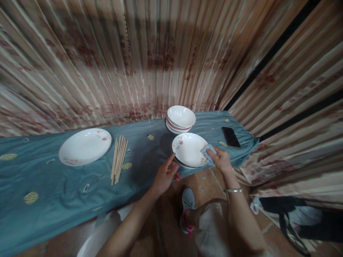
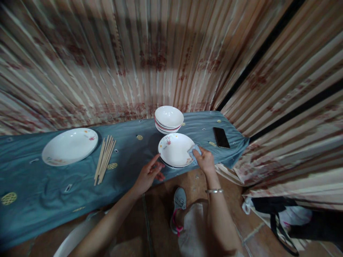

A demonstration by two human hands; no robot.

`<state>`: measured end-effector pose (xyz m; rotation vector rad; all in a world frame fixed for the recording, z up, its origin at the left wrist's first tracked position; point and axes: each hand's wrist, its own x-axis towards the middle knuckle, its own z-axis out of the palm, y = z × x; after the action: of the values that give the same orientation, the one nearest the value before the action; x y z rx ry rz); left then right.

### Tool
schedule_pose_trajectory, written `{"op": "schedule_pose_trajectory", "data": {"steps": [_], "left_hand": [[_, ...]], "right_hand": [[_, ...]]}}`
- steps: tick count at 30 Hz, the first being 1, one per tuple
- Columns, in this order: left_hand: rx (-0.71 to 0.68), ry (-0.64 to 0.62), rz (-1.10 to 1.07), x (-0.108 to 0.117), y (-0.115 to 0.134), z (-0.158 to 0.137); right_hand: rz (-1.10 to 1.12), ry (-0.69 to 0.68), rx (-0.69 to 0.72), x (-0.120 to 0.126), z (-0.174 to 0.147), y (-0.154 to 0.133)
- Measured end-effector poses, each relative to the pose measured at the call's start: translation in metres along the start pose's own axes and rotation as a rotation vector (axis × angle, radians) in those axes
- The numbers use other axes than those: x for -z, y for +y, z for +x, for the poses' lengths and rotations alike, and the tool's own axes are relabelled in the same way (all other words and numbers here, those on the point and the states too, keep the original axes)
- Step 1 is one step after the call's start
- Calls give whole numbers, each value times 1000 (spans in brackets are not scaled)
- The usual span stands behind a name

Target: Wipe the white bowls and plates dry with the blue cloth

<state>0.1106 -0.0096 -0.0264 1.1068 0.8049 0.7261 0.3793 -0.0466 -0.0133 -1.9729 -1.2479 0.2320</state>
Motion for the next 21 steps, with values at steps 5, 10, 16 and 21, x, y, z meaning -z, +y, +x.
{"op": "schedule_pose_trajectory", "data": {"steps": [5, 10, 16, 21], "left_hand": [[10, -20, 6, -1, -2, -1], [12, -33, -1, -2, -3, -2], [-18, 17, -45, 11, 1, -5], [-70, 175, -64, 44, 8, -12]], "right_hand": [[-145, 104, -17, 4, -2, -7], [-79, 264, 0, 17, -7, -29], [230, 187, 73, 1, -33, -88], [338, -165, 187, -42, -68, -132]]}}
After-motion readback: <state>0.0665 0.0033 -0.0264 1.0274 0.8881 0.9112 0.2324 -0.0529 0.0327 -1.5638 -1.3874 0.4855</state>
